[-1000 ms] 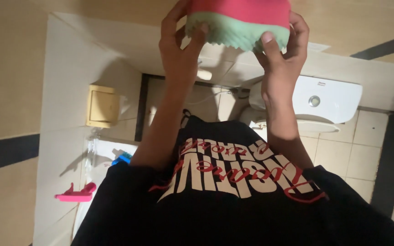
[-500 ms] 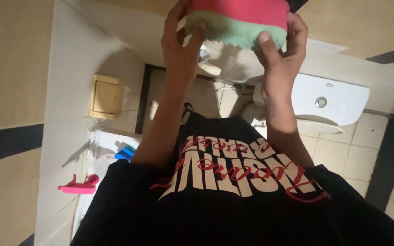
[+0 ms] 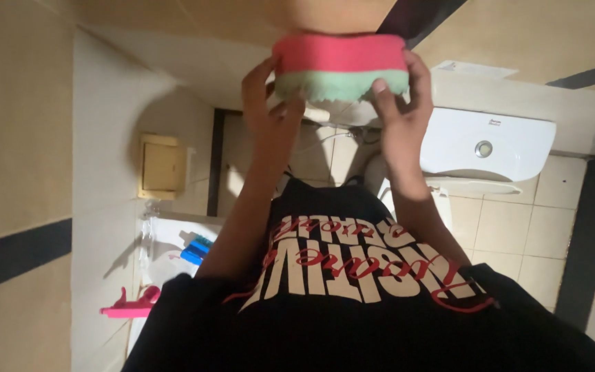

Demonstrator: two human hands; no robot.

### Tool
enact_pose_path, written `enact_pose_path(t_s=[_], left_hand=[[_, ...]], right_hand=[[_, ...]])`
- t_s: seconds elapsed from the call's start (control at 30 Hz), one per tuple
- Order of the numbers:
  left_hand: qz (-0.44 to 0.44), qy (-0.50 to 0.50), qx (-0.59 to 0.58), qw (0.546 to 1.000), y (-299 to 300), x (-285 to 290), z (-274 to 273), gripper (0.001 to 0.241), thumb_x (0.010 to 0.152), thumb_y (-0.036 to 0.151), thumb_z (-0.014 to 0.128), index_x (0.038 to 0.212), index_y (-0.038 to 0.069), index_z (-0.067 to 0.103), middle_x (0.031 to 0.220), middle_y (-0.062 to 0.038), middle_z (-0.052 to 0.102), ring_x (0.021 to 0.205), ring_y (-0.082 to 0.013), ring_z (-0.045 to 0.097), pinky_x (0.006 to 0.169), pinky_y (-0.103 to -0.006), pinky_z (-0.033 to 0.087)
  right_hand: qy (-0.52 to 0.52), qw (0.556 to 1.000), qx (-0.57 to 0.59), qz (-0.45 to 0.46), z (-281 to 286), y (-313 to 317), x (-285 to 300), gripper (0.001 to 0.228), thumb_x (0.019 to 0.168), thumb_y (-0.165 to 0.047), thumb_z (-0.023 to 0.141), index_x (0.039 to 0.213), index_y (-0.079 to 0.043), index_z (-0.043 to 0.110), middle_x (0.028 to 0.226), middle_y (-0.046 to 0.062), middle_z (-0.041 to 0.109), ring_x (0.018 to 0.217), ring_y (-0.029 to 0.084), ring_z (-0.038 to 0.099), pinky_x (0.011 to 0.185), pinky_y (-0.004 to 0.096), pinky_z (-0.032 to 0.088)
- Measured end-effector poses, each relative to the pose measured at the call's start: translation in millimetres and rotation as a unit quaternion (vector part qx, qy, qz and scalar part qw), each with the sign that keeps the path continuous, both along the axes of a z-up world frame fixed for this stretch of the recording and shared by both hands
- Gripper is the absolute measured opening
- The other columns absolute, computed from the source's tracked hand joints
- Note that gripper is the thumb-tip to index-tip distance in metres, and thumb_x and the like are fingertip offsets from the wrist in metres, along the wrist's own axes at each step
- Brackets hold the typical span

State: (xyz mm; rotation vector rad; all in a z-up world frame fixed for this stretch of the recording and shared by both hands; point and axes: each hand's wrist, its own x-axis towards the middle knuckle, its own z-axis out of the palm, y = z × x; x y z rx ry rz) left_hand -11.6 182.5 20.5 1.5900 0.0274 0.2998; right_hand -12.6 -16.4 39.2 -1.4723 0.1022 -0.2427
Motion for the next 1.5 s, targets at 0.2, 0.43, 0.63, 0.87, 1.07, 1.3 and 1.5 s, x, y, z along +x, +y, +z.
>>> enact_pose_path(t_s=[0.2, 0.43, 0.63, 0.87, 1.07, 1.3, 1.5], left_hand=[[0.011, 0.054, 0.009, 0.998, 30.9, -27.1, 17.4, 0.059, 0.096, 0.003, 0.073, 0.148, 0.006, 0.047, 0.15, -0.014, 0.045, 0.132, -0.0312, 0.059, 0.103, -0.0371, 0.065], [0.063, 0.047, -0.002, 0.997, 72.7, -42.6, 14.6, 0.057, 0.096, -0.004, 0.069, 0.148, 0.004, 0.049, 0.147, -0.015, 0.047, 0.131, -0.0311, 0.055, 0.105, -0.0402, 0.061], [0.08, 0.026, -0.064, 0.994, 107.6, -69.7, 12.4, 0.062, 0.094, -0.007, 0.062, 0.151, 0.005, 0.041, 0.154, -0.018, 0.046, 0.147, -0.0354, 0.048, 0.112, -0.042, 0.055], [0.163, -0.015, 0.027, 0.986, 131.8, -102.3, 5.3, 0.057, 0.099, -0.007, 0.063, 0.151, 0.005, 0.041, 0.147, -0.02, 0.052, 0.139, -0.0386, 0.059, 0.103, -0.0452, 0.059], [0.232, -0.038, -0.037, 0.971, 124.3, -132.3, 15.6, 0.053, 0.098, -0.011, 0.06, 0.146, 0.008, 0.048, 0.148, -0.019, 0.054, 0.136, -0.0354, 0.061, 0.098, -0.0421, 0.062], [0.34, 0.012, -0.032, 0.94, 76.7, -179.4, 36.0, 0.054, 0.101, -0.004, 0.068, 0.15, 0.012, 0.05, 0.144, -0.014, 0.052, 0.129, -0.0293, 0.064, 0.102, -0.0389, 0.06], [0.41, 0.002, -0.098, 0.907, 20.1, -215.4, 42.8, 0.054, 0.099, -0.001, 0.067, 0.149, 0.011, 0.049, 0.143, -0.01, 0.052, 0.126, -0.0249, 0.064, 0.087, -0.0307, 0.063]], right_hand=[[-0.033, 0.996, -0.072, 0.044, -10.5, 16.6, -8.9, 0.054, 0.108, -0.008, 0.07, 0.157, -0.003, 0.047, 0.158, 0.019, 0.051, 0.146, 0.033, 0.055, 0.12, 0.046, 0.049], [0.029, 0.994, 0.047, 0.097, 11.6, 62.0, -6.3, 0.058, 0.101, -0.006, 0.068, 0.154, -0.003, 0.043, 0.156, 0.015, 0.047, 0.129, 0.026, 0.061, 0.104, 0.039, 0.059], [0.019, 0.983, 0.048, 0.176, 14.0, 95.7, -8.0, 0.055, 0.102, -0.001, 0.065, 0.153, -0.002, 0.044, 0.15, 0.014, 0.052, 0.129, 0.024, 0.061, 0.103, 0.036, 0.06], [-0.015, 0.965, 0.016, 0.262, -2.1, 122.9, -3.1, 0.058, 0.1, 0.007, 0.063, 0.155, 0.001, 0.044, 0.153, 0.016, 0.051, 0.135, 0.022, 0.055, 0.109, 0.035, 0.054], [0.008, 0.944, -0.049, 0.326, 33.6, 141.7, -0.9, 0.059, 0.097, 0.0, 0.061, 0.152, 0.004, 0.041, 0.151, 0.02, 0.053, 0.109, 0.026, 0.064, 0.094, 0.035, 0.059], [0.019, 0.91, -0.072, 0.408, 58.2, 133.4, -16.4, 0.061, 0.097, -0.017, 0.066, 0.15, 0.003, 0.043, 0.148, 0.018, 0.053, 0.13, 0.025, 0.063, 0.104, 0.038, 0.057], [0.0, 0.872, -0.044, 0.487, 27.3, 96.5, -17.8, 0.059, 0.097, -0.018, 0.072, 0.15, -0.003, 0.049, 0.148, 0.014, 0.055, 0.134, 0.022, 0.057, 0.11, 0.036, 0.054]])
